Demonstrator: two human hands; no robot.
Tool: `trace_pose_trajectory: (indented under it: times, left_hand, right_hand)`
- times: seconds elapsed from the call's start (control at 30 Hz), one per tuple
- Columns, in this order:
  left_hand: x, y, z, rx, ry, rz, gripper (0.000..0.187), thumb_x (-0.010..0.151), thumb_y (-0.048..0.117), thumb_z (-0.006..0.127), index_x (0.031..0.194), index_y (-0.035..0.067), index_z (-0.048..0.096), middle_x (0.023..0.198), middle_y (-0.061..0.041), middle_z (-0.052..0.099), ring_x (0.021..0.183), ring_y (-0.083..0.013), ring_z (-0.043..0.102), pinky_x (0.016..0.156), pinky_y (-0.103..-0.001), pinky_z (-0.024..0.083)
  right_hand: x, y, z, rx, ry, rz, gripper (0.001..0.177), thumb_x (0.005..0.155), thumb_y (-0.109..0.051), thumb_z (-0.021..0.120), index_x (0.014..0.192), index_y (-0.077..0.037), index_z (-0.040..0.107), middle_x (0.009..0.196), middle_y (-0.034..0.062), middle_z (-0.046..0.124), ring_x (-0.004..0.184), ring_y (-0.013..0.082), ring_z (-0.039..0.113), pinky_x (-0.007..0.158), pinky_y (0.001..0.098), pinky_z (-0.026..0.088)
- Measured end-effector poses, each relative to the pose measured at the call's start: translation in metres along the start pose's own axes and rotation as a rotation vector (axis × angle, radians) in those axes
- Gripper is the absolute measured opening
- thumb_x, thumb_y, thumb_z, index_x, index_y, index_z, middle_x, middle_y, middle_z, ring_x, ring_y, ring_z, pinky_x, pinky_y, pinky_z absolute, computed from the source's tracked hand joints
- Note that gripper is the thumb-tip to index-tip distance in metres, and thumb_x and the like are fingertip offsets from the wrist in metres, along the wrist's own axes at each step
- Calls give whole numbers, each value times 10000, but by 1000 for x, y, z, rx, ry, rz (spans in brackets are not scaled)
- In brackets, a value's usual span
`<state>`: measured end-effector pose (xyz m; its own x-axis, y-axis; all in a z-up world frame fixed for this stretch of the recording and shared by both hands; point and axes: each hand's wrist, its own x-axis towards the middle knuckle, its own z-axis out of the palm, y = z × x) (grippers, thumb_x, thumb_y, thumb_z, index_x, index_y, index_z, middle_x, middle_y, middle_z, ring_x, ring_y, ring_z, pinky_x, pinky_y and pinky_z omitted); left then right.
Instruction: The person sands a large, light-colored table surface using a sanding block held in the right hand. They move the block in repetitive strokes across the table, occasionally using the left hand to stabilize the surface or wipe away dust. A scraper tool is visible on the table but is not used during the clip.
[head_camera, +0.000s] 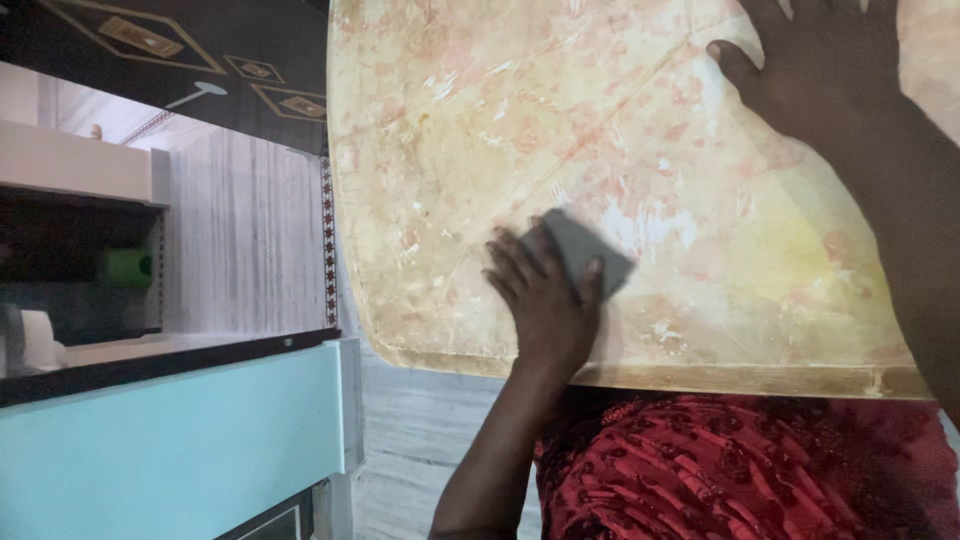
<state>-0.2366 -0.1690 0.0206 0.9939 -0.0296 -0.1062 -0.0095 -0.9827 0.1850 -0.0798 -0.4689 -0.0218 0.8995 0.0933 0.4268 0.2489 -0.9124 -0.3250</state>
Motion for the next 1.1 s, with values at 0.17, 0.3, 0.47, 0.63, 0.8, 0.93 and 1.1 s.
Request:
trace_pose_trajectory:
  times: [0.17, 0.3, 0.47, 0.63, 0.8, 0.93, 1.1]
  left_hand:
    - [39, 68, 13, 68, 54, 278, 893, 1058, 613, 365, 1658, -3, 122, 1638, -453, 32, 1533, -619, -18, 1215, -711, -5]
    - [115, 85, 28, 62, 206, 318, 882, 1047, 646, 367, 1663, 48, 168, 1652, -436, 86, 1544, -624, 41, 1231, -713, 24]
    - [209, 90, 45, 64, 258, 281, 895, 1026, 683, 389, 1659, 86, 177, 1650, -425, 75, 1528, -635, 41, 1227, -700, 34]
    - [293, 83, 43, 42, 281, 183, 885, 1025, 692, 388, 1668, 122, 176, 1667, -385, 61, 1540, -612, 30, 1231, -704, 10]
    - [327, 63, 33, -14, 247, 75, 878, 1021, 692, 360, 1662, 130, 150, 1673, -375, 17, 1529, -603, -11, 1195, -718, -4]
    - [308, 64, 34, 4, 251, 61, 864, 1029, 671, 356, 1663, 119, 154, 1675, -383, 22, 1544, -593, -20, 1192, -720, 7]
    - [239, 73, 37, -43, 234, 149, 852, 1036, 645, 358, 1672, 115, 155, 1674, -378, 43, 1548, -582, -9, 1207, -721, 8]
  right_hand:
    - [0, 8, 3, 27, -60, -6, 604, 1194, -566, 389, 1592, -117, 458, 1614, 246, 401, 1576, 442, 307, 1237, 716, 123]
    - [3, 9, 2, 62, -36, -21, 581, 1200, -532, 378, 1594, -113, 459, 1701, 267, 341, 1609, 466, 223, 1226, 728, 104]
    - [4, 5, 8, 31, -18, 12, 557, 1171, -494, 425, 1578, -119, 494, 1703, 274, 360, 1606, 456, 226, 1237, 722, 107]
    - [10, 0, 4, 6, -11, 44, 577, 1125, -488, 455, 1584, -146, 525, 1671, 255, 392, 1587, 440, 260, 1221, 705, 119]
    - [11, -1, -2, -5, -55, 81, 570, 1123, -501, 442, 1587, -177, 501, 1680, 217, 379, 1595, 404, 247, 1237, 686, 121]
    - [14, 0, 2, -18, -55, 84, 590, 1085, -507, 434, 1567, -172, 496, 1655, 221, 373, 1570, 407, 241, 1202, 684, 118]
    - [13, 1, 6, -36, -55, 69, 565, 1109, -499, 419, 1558, -168, 514, 1655, 222, 368, 1574, 409, 233, 1211, 686, 125]
